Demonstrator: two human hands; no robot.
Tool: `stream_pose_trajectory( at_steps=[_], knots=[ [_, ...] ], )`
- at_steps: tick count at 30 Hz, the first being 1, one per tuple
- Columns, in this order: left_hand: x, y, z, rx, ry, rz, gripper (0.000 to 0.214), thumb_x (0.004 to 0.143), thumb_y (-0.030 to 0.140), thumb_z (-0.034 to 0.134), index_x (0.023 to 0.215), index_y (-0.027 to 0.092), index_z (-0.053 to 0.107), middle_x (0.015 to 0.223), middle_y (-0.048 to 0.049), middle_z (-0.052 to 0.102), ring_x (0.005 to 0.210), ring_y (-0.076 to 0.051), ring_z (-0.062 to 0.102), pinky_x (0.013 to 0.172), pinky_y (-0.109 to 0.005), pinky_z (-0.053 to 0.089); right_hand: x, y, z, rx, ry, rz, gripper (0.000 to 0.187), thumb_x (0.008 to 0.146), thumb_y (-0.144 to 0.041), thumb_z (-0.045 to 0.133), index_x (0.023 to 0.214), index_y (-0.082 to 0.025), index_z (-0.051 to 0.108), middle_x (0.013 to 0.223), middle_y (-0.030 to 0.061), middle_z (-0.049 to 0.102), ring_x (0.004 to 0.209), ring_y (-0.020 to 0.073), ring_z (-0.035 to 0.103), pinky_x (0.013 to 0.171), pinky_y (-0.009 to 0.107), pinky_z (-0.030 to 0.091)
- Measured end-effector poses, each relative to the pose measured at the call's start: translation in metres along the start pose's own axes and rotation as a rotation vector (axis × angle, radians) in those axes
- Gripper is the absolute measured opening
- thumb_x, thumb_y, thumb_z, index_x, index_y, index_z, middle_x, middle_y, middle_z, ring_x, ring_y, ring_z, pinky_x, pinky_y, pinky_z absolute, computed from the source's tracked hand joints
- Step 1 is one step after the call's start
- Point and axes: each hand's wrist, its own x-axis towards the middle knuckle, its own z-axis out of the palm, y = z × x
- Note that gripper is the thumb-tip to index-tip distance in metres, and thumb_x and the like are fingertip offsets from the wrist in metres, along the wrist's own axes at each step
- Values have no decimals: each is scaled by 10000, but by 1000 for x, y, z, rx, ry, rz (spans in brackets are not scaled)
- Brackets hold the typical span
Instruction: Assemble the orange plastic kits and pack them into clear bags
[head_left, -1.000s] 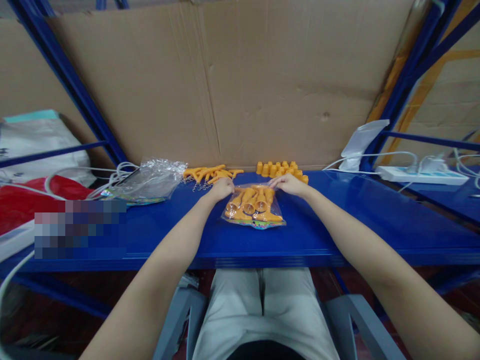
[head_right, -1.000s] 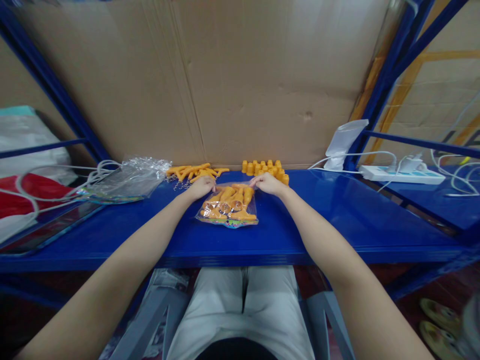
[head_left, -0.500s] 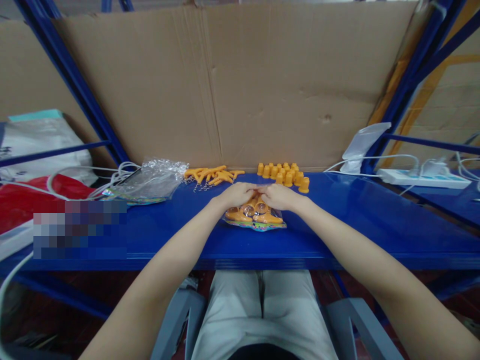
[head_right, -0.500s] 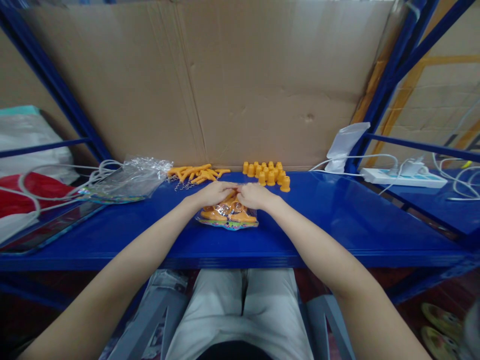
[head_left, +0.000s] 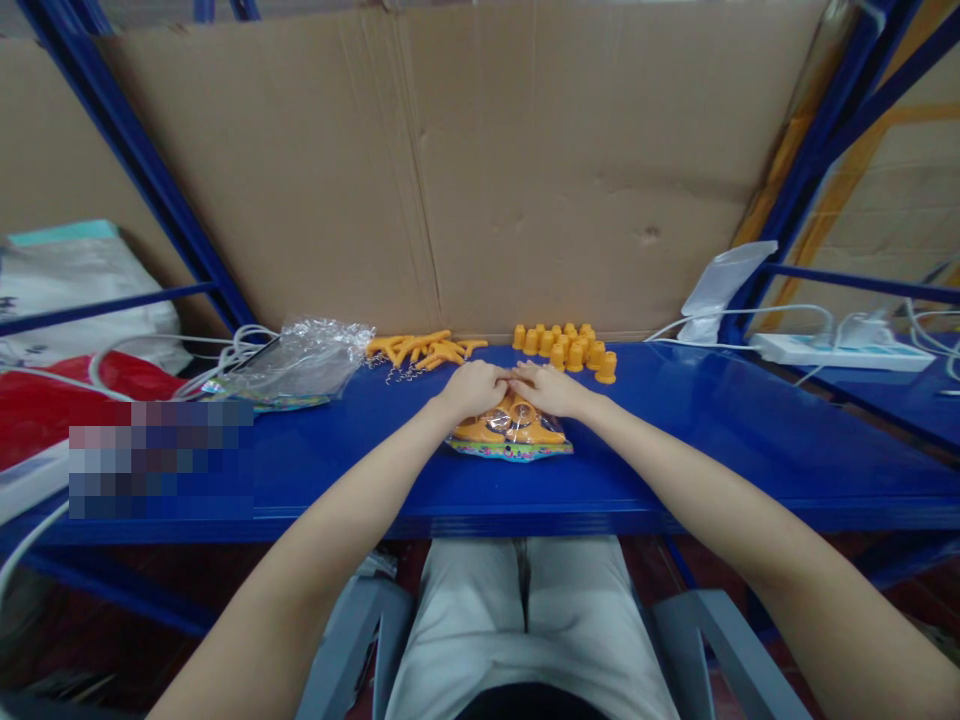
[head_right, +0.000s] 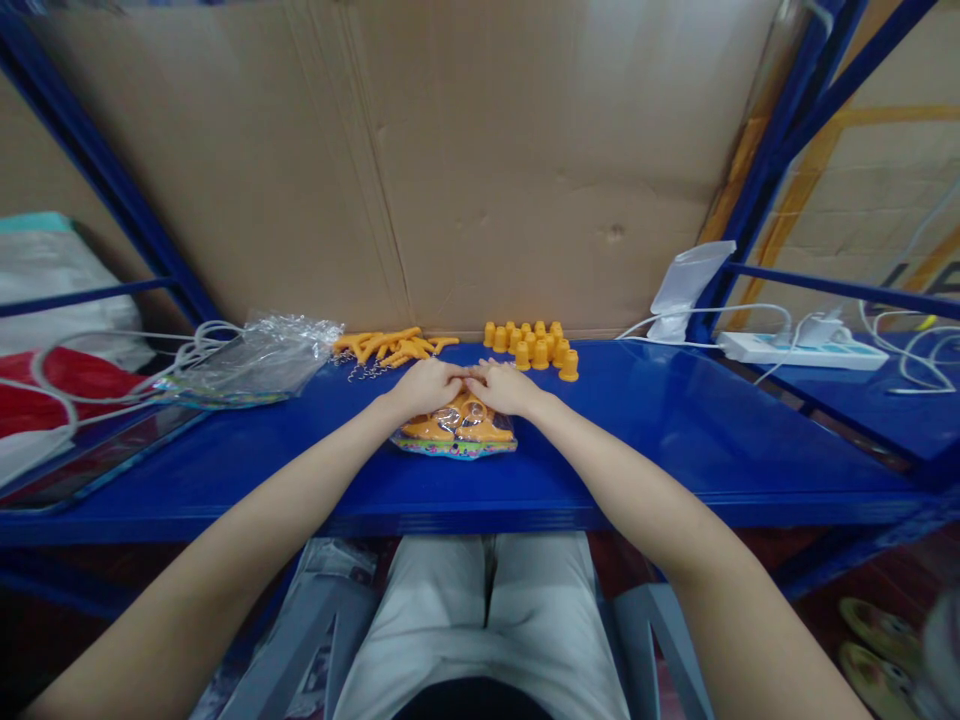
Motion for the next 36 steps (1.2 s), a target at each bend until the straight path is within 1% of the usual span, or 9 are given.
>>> stream_pose_trajectory(
  at_steps=[4,9,13,17,20,24,30,33,36],
  knots=[
    [1,0,1,-48,26,-41,406,839,187,453,1139,166,726,1058,-145,736,1005,-277,668,943,-416,473,2,9,3,35,-6,-15,357,947,-289,466,1230,-242,677,1313,62,631,1274,255,535,1088,388,380],
    [1,1,1,-13,25,-89,375,852,221,456,1082,156,745,1033,-140,741,997,-271,670,929,-392,479,3,18,-3,148,-36,-54,308,924,-379,527,910,-209,784,912,49,767,931,216,690,903,286,471],
    [1,6,0,60,-1,-127,379,869,260,452,1032,106,758,1007,-184,730,982,-304,675,903,-415,493,5,22,-5,173,-44,-49,312,899,-401,568,805,-197,785,740,30,754,756,179,682,802,261,481],
    [0,9,-1,109,16,-145,392,872,284,447,988,77,758,996,-208,721,990,-329,670,875,-414,505,7,23,-5,167,-47,-39,275,897,-348,570,837,-199,793,777,30,766,770,187,693,793,265,499],
    [2,11,-1,131,20,-169,405,884,305,434,989,75,751,995,-208,722,998,-323,670,862,-395,512,7,24,-3,207,-24,-65,252,906,-291,556,939,-213,793,998,28,761,922,204,701,883,276,498],
    [7,13,0,153,16,-205,432,909,320,397,979,73,744,986,-203,723,987,-306,677,855,-383,518,7,26,-2,229,31,-117,309,930,-245,507,1139,-223,734,1247,21,652,1144,226,635,999,317,464],
    [11,15,0,185,11,-233,410,913,281,393,1007,67,729,1019,-194,718,1011,-300,675,867,-392,522,11,31,-2,211,45,-90,297,923,-252,524,1125,-220,739,1165,33,692,1029,238,689,914,333,522],
    [12,14,0,197,7,-231,413,919,288,392,1027,63,720,1020,-192,717,1001,-291,678,860,-382,524,12,37,-1,302,49,-67,280,896,-275,572,1104,-206,747,1082,33,730,932,225,710,847,318,549],
    [13,13,1,195,11,-235,412,914,288,396,1026,53,716,1010,-198,715,977,-292,681,833,-377,530,14,42,4,464,66,-40,276,855,-266,622,1088,-191,750,1064,35,740,937,223,710,845,320,561]
  ],
)
